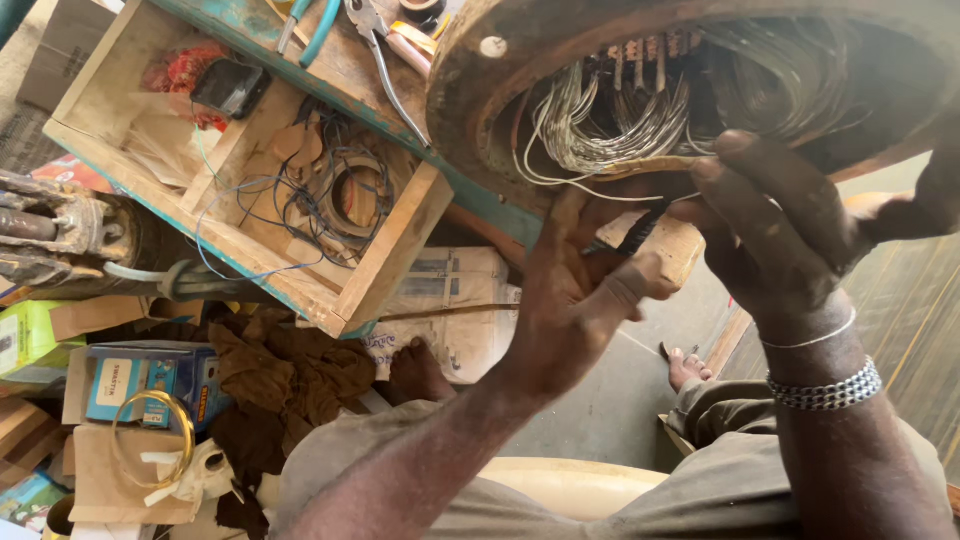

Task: The person sits on the floor of a repair workshop and rewires an electric motor. They feed a black cable through the housing, pull individual wires through the opening, and arrange and connect the wires inside the motor terminal area by hand.

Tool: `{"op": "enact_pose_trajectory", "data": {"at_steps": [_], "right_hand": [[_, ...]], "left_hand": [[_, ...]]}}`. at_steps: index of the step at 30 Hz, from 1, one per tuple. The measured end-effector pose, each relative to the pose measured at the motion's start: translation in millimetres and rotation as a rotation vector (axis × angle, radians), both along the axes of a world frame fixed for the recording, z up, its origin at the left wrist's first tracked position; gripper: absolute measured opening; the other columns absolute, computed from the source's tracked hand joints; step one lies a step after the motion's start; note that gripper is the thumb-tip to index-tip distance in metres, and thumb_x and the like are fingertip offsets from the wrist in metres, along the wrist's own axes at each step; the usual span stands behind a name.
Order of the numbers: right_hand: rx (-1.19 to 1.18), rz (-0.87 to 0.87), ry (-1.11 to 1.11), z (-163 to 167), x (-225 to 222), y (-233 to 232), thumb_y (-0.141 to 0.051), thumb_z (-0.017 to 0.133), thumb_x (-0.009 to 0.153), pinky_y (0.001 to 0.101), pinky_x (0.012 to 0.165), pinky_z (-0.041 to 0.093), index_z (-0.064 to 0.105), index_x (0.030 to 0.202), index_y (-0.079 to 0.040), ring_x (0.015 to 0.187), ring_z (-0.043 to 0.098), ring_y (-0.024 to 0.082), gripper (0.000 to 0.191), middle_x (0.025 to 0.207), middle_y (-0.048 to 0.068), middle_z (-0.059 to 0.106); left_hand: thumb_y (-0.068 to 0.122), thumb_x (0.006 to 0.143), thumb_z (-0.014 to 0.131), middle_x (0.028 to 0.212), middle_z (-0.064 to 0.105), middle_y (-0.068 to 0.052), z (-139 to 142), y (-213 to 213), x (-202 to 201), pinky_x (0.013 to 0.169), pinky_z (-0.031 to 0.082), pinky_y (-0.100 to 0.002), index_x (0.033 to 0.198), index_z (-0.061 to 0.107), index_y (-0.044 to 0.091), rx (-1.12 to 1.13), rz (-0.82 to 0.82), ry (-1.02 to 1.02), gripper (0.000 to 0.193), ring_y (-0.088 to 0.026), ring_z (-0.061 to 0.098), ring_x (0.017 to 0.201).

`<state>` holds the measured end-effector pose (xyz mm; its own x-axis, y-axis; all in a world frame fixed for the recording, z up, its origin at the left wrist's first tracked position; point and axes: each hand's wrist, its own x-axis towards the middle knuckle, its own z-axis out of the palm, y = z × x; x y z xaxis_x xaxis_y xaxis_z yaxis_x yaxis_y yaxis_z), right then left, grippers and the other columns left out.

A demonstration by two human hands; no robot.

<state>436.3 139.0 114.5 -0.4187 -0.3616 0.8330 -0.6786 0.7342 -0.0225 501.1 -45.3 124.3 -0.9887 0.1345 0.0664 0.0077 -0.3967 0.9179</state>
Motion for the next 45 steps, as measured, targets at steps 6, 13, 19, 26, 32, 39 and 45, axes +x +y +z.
{"op": "enact_pose_trajectory", "data": {"at_steps": [6,13,19,26,32,39,45], "right_hand": [[0.046,-0.245,0.089,-19.8,2.2,7.0,-0.027,0.088,0.089,0.0349,0.1,0.049,0.08,0.114,-0.007,0.106,0.069,0.03,0.034,0.115,0.011,0.072],[-0.032,-0.109,-0.21,-3.3,7.8,-1.9,-0.022,0.085,0.097,0.0362,0.091,0.057,0.074,0.127,-0.011,0.101,0.073,0.023,0.033,0.116,0.007,0.075],[-0.14,0.001,-0.458,17.0,14.5,-6.7,-0.009,0.075,0.1,0.0335,0.081,0.058,0.067,0.134,-0.009,0.098,0.074,0.022,0.035,0.121,0.012,0.073],[-0.122,0.098,-0.516,38.5,17.9,-12.0,0.0,0.073,0.092,0.0351,0.089,0.057,0.063,0.128,0.0,0.103,0.073,0.027,0.037,0.12,0.017,0.072],[-0.35,0.056,-0.571,33.9,15.4,-22.3,-0.003,0.07,0.107,0.0266,0.094,0.058,0.068,0.131,-0.007,0.103,0.074,0.017,0.024,0.118,0.009,0.074],[-0.114,-0.116,-0.374,24.3,19.0,-17.3,-0.006,0.076,0.106,0.0356,0.097,0.052,0.069,0.134,-0.011,0.104,0.076,0.02,0.029,0.119,0.009,0.077],[-0.155,-0.071,-0.398,24.0,17.1,-17.7,-0.01,0.074,0.103,0.0413,0.105,0.047,0.064,0.138,-0.011,0.114,0.072,0.021,0.036,0.129,0.008,0.073]], "left_hand": [[0.013,0.098,0.063,0.152,0.053,-0.014,11.8,-3.7,-3.6,0.078,0.058,-0.036,0.156,0.03,0.005,0.207,-0.137,-0.065,0.066,-0.021,0.072,0.105],[-0.001,0.098,0.059,0.154,0.054,-0.014,-9.3,-8.1,-9.7,0.083,0.054,-0.03,0.159,0.041,0.004,0.638,-0.183,-0.203,0.064,-0.008,0.063,0.085],[-0.001,0.098,0.057,0.153,0.056,-0.017,-19.8,-2.7,-9.5,0.084,0.054,-0.029,0.155,0.046,0.0,0.717,-0.123,-0.22,0.059,-0.006,0.056,0.072],[-0.003,0.097,0.06,0.143,0.064,-0.016,-17.2,-3.4,-19.8,0.071,0.051,-0.024,0.148,0.054,-0.002,0.553,-0.063,-0.157,0.051,-0.005,0.056,0.071],[0.007,0.095,0.067,0.123,0.076,-0.015,-4.5,3.0,-17.5,0.064,0.057,-0.023,0.135,0.063,0.0,-0.397,0.185,0.08,0.041,-0.011,0.072,0.078],[0.024,0.088,0.076,0.096,0.066,-0.016,-24.8,3.4,-1.9,0.065,0.055,-0.042,0.111,0.061,-0.002,-0.971,0.37,0.303,0.038,-0.03,0.07,0.083],[0.024,0.094,0.074,0.09,0.065,-0.012,-33.1,-5.6,-11.0,0.075,0.05,-0.046,0.116,0.067,0.002,-0.922,0.258,0.438,0.032,-0.03,0.063,0.085]]}}
